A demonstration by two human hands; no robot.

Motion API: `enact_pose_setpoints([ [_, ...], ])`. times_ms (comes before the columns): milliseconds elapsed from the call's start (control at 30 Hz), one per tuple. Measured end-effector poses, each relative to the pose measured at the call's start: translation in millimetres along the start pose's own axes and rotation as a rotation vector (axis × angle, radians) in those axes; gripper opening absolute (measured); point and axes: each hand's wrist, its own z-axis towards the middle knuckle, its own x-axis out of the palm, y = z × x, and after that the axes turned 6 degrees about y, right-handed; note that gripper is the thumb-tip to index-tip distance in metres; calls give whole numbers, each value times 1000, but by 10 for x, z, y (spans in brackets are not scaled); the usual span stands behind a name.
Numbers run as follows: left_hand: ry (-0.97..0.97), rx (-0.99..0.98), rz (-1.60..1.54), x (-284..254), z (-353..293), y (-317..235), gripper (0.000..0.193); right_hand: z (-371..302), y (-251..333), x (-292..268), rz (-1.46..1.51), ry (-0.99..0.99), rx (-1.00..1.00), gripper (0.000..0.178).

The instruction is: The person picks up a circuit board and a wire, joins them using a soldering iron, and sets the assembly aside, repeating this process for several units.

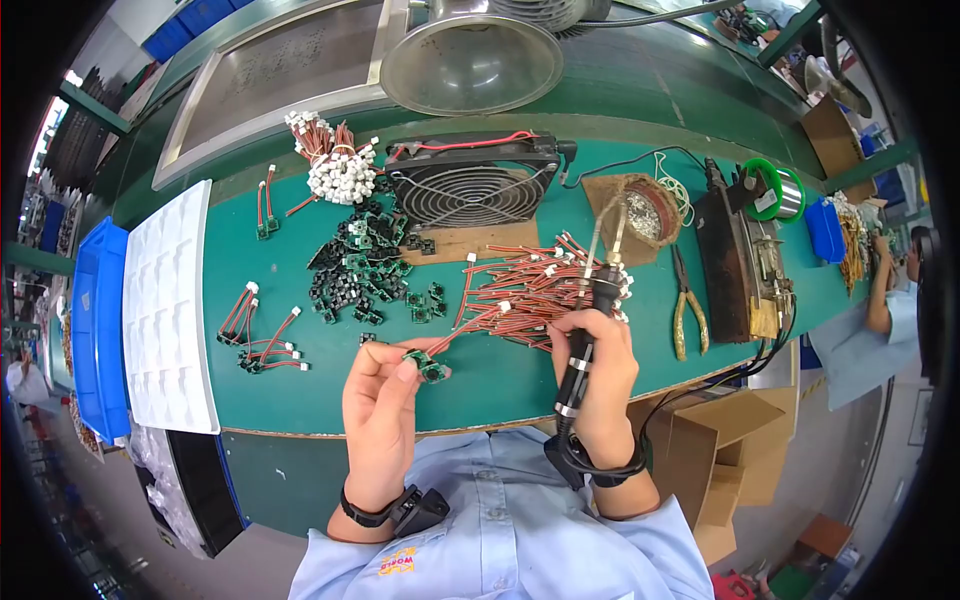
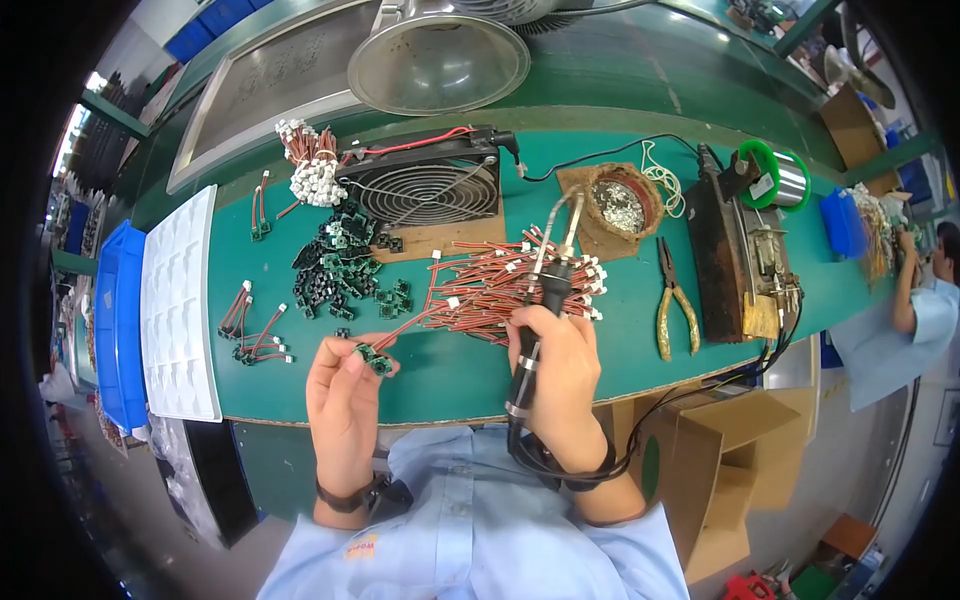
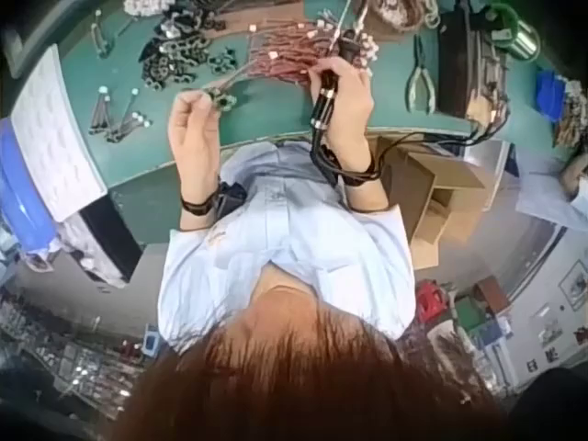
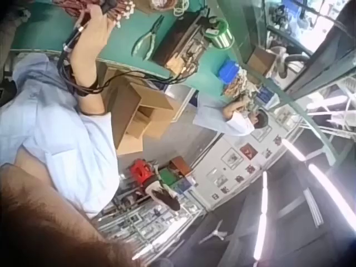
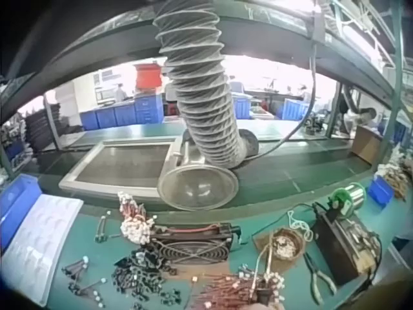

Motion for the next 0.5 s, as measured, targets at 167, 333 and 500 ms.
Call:
enact_pose_setpoints([
  [167,61,-88,44,179,37,-5,12,-66,143,-109,721,-142,137,44],
  [333,139,-119,223,408,56,-5,16,-96,258,-248,952,-50,135,43],
  [500,239,-84,279,419,31,-17,23,-103,258,-269,865,1,103,43],
])
